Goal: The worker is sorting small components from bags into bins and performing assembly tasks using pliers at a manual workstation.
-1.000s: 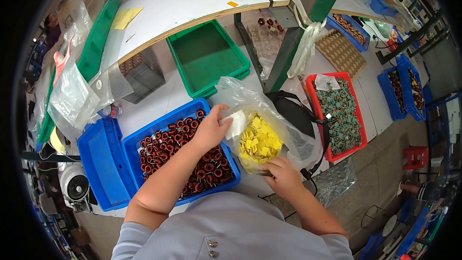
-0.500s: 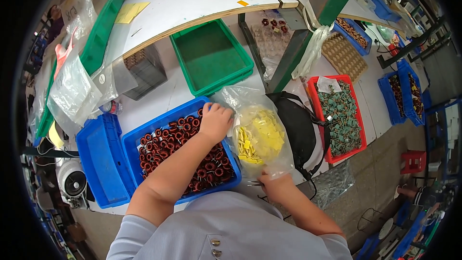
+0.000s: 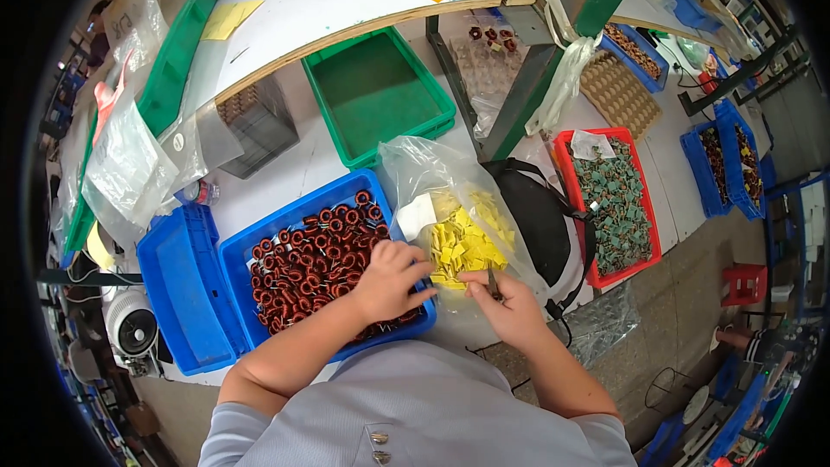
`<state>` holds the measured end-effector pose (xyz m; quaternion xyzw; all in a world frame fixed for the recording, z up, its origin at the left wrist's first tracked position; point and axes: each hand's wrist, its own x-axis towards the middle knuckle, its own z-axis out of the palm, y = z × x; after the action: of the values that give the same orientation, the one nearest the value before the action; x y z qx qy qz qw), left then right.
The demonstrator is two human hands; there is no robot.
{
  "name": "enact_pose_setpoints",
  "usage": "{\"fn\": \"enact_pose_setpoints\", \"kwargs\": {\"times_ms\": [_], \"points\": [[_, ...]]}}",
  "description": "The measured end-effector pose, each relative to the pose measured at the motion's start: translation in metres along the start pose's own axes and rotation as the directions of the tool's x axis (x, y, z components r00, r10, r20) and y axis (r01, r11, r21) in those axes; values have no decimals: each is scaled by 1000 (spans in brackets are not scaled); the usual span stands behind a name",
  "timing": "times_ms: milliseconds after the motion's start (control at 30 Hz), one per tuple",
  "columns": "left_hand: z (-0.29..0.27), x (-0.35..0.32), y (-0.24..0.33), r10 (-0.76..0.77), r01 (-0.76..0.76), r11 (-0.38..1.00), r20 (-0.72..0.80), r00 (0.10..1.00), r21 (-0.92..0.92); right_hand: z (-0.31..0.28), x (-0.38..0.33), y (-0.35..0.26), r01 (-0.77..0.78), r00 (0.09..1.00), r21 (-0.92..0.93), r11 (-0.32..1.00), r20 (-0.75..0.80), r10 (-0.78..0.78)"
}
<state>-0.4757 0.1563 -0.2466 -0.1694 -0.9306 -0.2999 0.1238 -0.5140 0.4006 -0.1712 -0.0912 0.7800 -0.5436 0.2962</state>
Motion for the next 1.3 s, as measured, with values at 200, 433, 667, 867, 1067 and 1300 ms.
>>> {"fn": "enact_pose_setpoints", "kwargs": {"times_ms": [200,433,667,867,1067,1300], "points": [[35,7,11,24,-24,1000,-8,1000,2,14,8,23,-41,987,120,992,-147,59],[47,37,20,-36,25,979,-53,998,-201,19,18,40,8,965,-293,956,-247,-84],[-9,-11,20,-394,300,895,-271,878,-331,38,33,57,236,899,-749,619,-73,-431],[-69,-114,35,-655,590,752,-428,622,-294,27,51,51,123,895,-750,649,-199,-400],[-68,-238,69,-730,799,566,-574,371,-204,20,56,40,66,875,-763,643,-265,-405],[-53,-289,119,-666,826,448,-744,55,-341,58,9,23,321,925,-223,921,282,-254]]}}
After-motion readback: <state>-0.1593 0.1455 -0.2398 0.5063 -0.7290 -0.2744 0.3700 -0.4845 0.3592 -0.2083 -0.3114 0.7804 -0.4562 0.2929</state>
